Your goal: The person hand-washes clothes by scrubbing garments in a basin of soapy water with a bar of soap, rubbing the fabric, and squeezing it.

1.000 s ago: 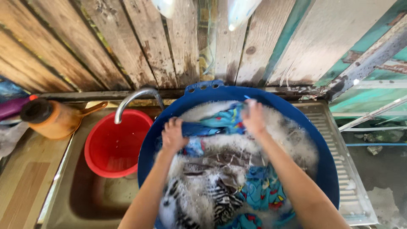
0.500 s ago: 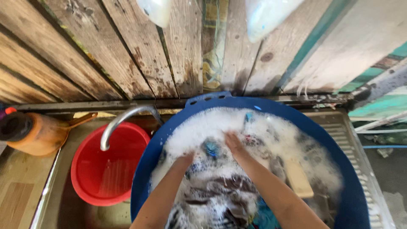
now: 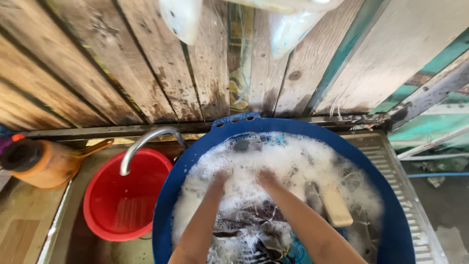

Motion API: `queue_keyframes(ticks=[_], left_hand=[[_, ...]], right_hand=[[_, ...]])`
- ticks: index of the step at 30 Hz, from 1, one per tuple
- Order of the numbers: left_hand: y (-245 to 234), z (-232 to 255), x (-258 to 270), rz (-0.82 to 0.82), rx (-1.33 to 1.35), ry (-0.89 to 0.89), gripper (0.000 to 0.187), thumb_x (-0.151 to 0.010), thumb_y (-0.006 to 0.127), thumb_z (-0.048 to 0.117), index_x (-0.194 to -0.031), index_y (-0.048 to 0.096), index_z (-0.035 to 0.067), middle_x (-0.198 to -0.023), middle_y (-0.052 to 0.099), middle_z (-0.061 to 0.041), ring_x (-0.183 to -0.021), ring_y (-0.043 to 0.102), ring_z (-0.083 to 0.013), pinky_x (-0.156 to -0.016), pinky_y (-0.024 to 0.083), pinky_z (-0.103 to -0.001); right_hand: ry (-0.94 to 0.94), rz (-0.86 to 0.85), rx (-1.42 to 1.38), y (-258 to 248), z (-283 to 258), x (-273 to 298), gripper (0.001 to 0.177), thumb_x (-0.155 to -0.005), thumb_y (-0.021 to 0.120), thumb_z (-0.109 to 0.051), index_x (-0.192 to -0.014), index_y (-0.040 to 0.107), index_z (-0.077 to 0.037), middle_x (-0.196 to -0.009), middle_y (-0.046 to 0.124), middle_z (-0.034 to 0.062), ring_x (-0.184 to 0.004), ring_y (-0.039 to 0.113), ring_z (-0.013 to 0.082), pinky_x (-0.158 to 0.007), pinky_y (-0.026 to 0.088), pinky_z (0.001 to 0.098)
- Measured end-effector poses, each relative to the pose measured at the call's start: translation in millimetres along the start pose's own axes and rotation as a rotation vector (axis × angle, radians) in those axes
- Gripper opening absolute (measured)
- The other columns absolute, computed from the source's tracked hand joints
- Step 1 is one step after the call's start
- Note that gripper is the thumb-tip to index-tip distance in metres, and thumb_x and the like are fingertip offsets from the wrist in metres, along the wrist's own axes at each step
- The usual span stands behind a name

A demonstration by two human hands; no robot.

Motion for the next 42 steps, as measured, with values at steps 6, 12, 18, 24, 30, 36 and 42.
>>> queue_keyframes(ticks=[6, 12, 18, 24, 30, 36, 42], left_hand=[[11, 9, 62, 0.023, 0.275, 0.107, 0.071, -0.085, 0.069, 0.048, -0.144, 0.048, 0.014, -0.135, 0.056, -0.012, -0.118, 0.057, -0.0312, -0.100, 0.048, -0.046], [1, 27, 105, 0.057, 0.766, 0.308, 0.067, -0.085, 0.067, 0.045, -0.141, 0.057, 0.010, -0.129, 0.066, -0.011, -0.112, 0.065, -0.0278, -0.098, 0.054, -0.040], [-89, 93, 179, 0.004, 0.117, 0.269, 0.087, -0.071, 0.079, 0.047, -0.150, 0.053, 0.022, -0.129, 0.065, -0.014, -0.116, 0.064, -0.0308, -0.101, 0.052, -0.041], [-178, 161, 258, 0.241, 0.350, 0.578, 0.086, -0.067, 0.090, 0.040, -0.139, 0.057, 0.009, -0.145, 0.058, -0.015, -0.129, 0.062, -0.0300, -0.115, 0.047, -0.038], [-181, 174, 319, 0.716, 0.408, 0.812, 0.108, -0.052, 0.094, 0.027, -0.147, 0.046, 0.003, -0.137, 0.056, -0.025, -0.126, 0.053, -0.0420, -0.109, 0.043, -0.048], [-64, 116, 226, 0.186, 1.297, 0.775, 0.087, -0.077, 0.091, 0.030, -0.146, 0.043, 0.009, -0.140, 0.060, -0.015, -0.128, 0.058, -0.0348, -0.113, 0.047, -0.049], [-106, 131, 177, 0.119, 2.000, 0.710, 0.040, -0.099, 0.066, 0.029, -0.132, 0.056, 0.008, -0.128, 0.065, -0.013, -0.117, 0.063, -0.0302, -0.106, 0.051, -0.047]], right_hand=[[-0.041, -0.023, 0.043, -23, -16, 42, 0.052, -0.088, 0.058, -0.025, -0.139, 0.053, -0.021, -0.168, 0.025, 0.0193, -0.150, 0.030, 0.0458, -0.112, 0.040, 0.0587], [-0.083, -0.043, 0.101, -25, -37, 92, 0.047, -0.090, 0.060, -0.029, -0.135, 0.057, -0.018, -0.167, 0.028, 0.0200, -0.151, 0.031, 0.0440, -0.113, 0.039, 0.0587], [-0.102, -0.014, 0.090, -60, -68, 139, 0.044, -0.091, 0.062, -0.034, -0.131, 0.060, -0.016, -0.166, 0.031, 0.0208, -0.151, 0.033, 0.0422, -0.114, 0.038, 0.0588], [-0.004, 0.303, -0.723, -118, -71, 174, 0.078, -0.084, 0.061, -0.028, -0.152, 0.034, -0.002, -0.136, 0.057, 0.0277, -0.124, 0.058, 0.0421, -0.109, 0.045, 0.0493], [-0.029, 0.397, -1.993, -144, -67, 194, 0.052, -0.087, 0.058, -0.023, -0.130, 0.055, 0.006, -0.120, 0.065, 0.0231, -0.107, 0.066, 0.0365, -0.087, 0.057, 0.0521], [-0.205, 0.240, -2.273, -215, -107, 245, 0.050, -0.095, 0.056, -0.033, -0.125, 0.060, 0.007, -0.117, 0.068, 0.0255, -0.100, 0.067, 0.0433, -0.074, 0.057, 0.0588], [0.062, 0.291, -2.559, -247, -117, 264, 0.062, -0.088, 0.047, -0.050, -0.133, 0.059, -0.008, -0.138, 0.062, 0.0184, -0.128, 0.057, 0.0414, -0.103, 0.046, 0.0683]])
Point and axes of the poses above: each hand's wrist, its own x-axis away from the middle knuckle, its own y-axis out of the palm, z = x × y, the point moved 5 cm from there along -x, towards the middle knuckle
